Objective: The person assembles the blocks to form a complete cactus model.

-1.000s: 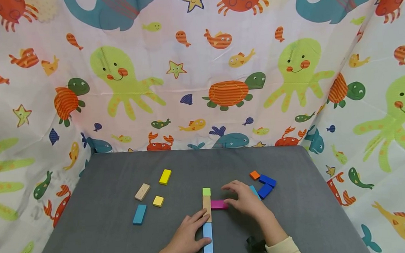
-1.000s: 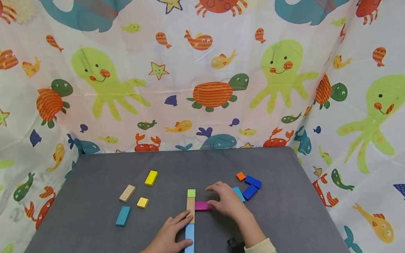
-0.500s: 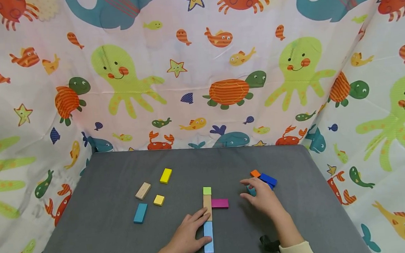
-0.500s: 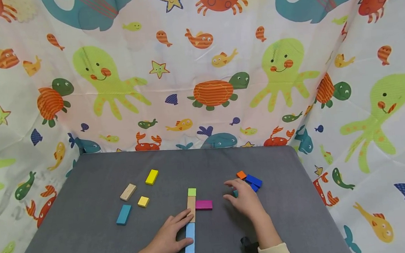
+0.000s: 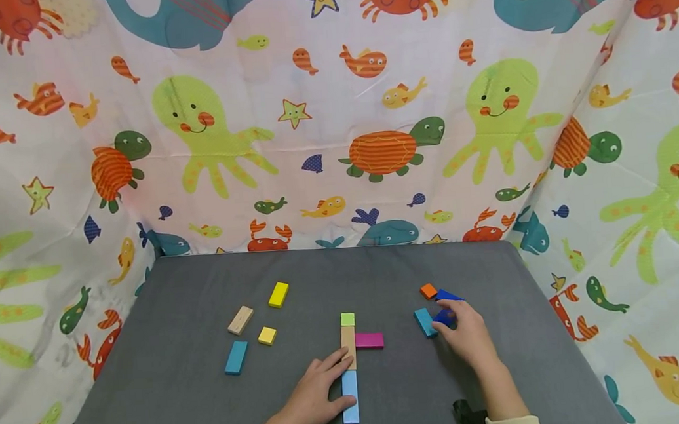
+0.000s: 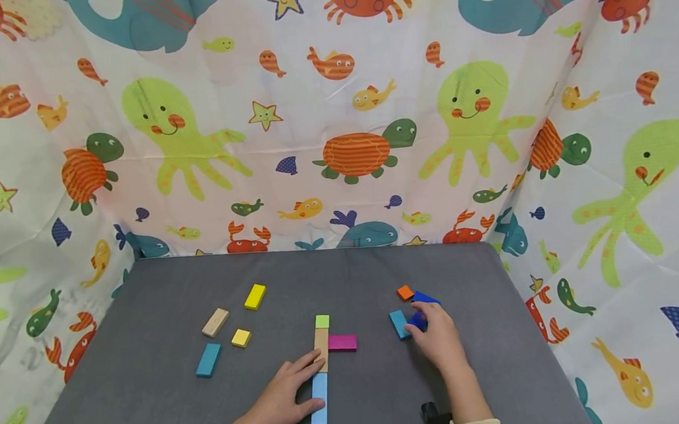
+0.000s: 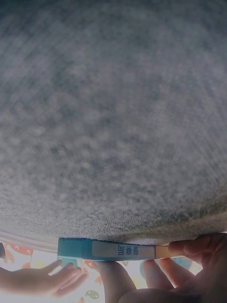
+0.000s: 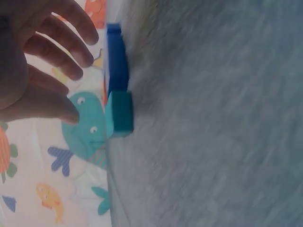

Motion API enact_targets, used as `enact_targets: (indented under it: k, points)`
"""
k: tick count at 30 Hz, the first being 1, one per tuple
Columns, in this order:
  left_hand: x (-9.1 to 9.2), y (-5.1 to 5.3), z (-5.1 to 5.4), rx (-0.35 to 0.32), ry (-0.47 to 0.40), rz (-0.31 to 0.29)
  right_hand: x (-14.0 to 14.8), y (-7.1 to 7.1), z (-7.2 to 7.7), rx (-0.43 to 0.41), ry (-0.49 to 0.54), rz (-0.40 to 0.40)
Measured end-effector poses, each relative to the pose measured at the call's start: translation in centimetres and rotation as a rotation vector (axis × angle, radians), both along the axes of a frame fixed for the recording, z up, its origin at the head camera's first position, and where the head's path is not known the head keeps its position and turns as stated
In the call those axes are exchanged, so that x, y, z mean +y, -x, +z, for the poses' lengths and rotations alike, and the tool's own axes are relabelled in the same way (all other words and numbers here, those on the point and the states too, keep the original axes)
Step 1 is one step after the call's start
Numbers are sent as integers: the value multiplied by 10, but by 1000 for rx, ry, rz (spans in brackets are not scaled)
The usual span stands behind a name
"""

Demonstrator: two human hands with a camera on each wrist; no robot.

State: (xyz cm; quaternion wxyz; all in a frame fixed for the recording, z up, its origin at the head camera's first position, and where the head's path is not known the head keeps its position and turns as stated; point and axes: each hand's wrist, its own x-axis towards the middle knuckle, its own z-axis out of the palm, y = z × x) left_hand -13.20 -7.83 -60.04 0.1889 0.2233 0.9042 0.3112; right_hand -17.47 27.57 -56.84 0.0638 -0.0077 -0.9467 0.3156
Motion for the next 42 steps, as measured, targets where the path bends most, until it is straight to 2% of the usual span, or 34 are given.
enact_targets:
  k: [4,15,27,42]
  points:
    - [0,0,0,-6,-7,2,9,-2,-4,-34,7,-55]
    - [0,1,-1,-7,1,-1,16,-4,-11,-127,9,-109]
    - [0,2,0,-23,-5,7,19,3,-20,-134,-42,-58]
    - [1,3,-2,-28,-1,12,13,7,-17,-153,-108,-72]
